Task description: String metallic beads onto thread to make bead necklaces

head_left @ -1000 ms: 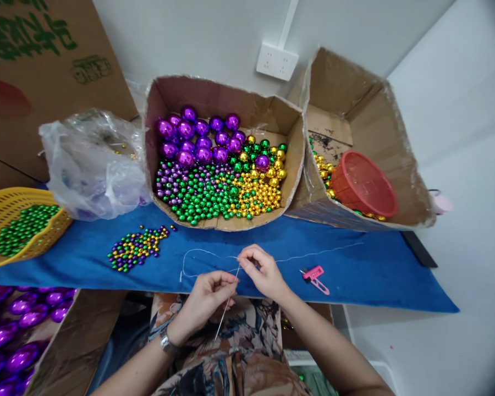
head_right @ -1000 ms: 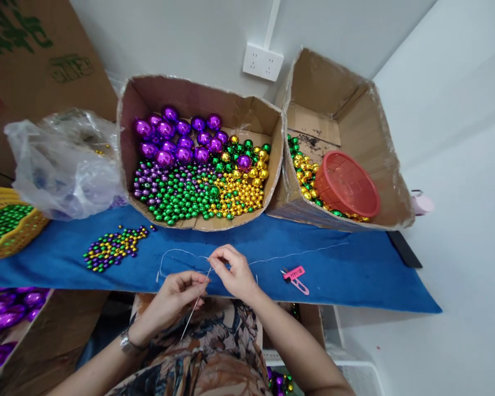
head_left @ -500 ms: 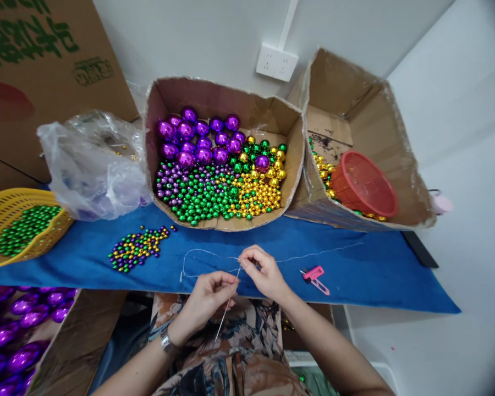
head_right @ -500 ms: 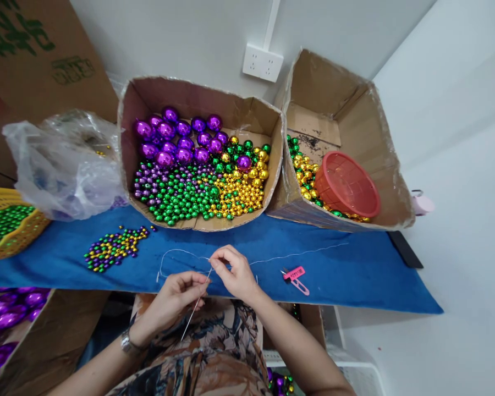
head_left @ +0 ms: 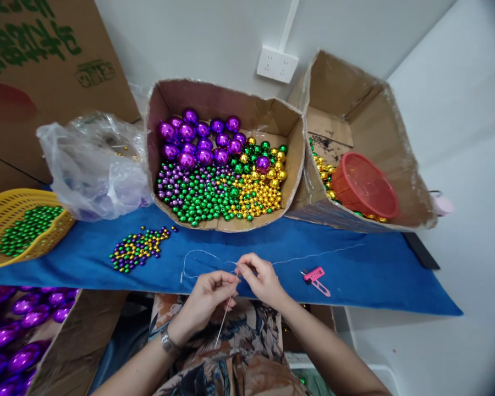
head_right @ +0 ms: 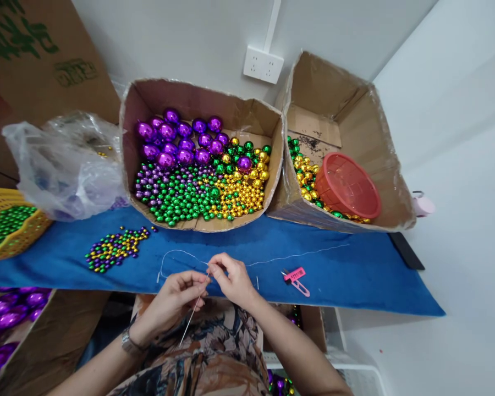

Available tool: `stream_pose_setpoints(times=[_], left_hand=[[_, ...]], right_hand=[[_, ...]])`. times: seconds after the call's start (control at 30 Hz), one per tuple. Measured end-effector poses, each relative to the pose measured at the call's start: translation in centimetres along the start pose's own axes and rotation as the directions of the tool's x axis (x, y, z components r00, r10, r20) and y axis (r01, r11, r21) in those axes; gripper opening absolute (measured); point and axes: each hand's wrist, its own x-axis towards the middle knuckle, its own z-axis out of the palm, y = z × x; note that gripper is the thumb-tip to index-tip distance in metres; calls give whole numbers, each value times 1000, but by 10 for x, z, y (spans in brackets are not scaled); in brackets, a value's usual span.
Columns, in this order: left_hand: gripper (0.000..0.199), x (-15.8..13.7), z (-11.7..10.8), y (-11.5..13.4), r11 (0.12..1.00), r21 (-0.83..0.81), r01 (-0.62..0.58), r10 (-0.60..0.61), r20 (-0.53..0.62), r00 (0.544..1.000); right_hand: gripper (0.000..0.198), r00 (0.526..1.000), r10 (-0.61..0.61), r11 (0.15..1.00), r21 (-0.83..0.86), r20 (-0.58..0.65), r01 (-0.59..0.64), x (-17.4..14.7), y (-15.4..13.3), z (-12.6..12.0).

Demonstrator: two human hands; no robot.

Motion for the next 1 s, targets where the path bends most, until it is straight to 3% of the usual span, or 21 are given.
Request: stream_pose_setpoints(times=[0.13,0.27,0.33,0.43,0.5,0.6,0.67,0.77,0.83,1.0], left_hand=[[38,0,-7,2,998,-58,33,-34,-3,999],[39,0,-21,3,998,-53,32,-36,-82,996],[39,0,-28,2,998,-52,26,-31,-103,994],[38,0,-33,-1,999,-45,21,-26,-106,994],[38,-1,-34,-3,999,-40,30,-34,-107,994],[40,-1,-33,-3,998,-27,59,-62,-114,992],[41,1,-35,-2,997,-19,78,-79,-99,992],[40,6,-44,2,997,8,80,-80,-47,996],[40,11,-53,5,997,6,79,-78,-37,996],[47,24,-73,18,990,-85,115,-118,-41,992]], right_hand=[[18,1000,-28,997,-70,-10,27,-2,3,-15],[25,982,-4,978,-205,-188,-36,-2,22,-69],[26,938,-73,894,-438,-338,-88,0,33,-99],[28,882,-209,650,-734,-422,-197,0,41,-120],[29,896,-269,565,-811,-354,-151,-1,35,-111],[33,926,-371,608,-771,-65,190,-3,13,-68],[35,887,-418,565,-709,195,422,-2,-1,-36],[34,799,-398,428,-680,450,596,7,-8,0],[30,755,-397,385,-652,522,653,18,-5,13],[22,688,-453,382,-574,567,725,59,8,23]])
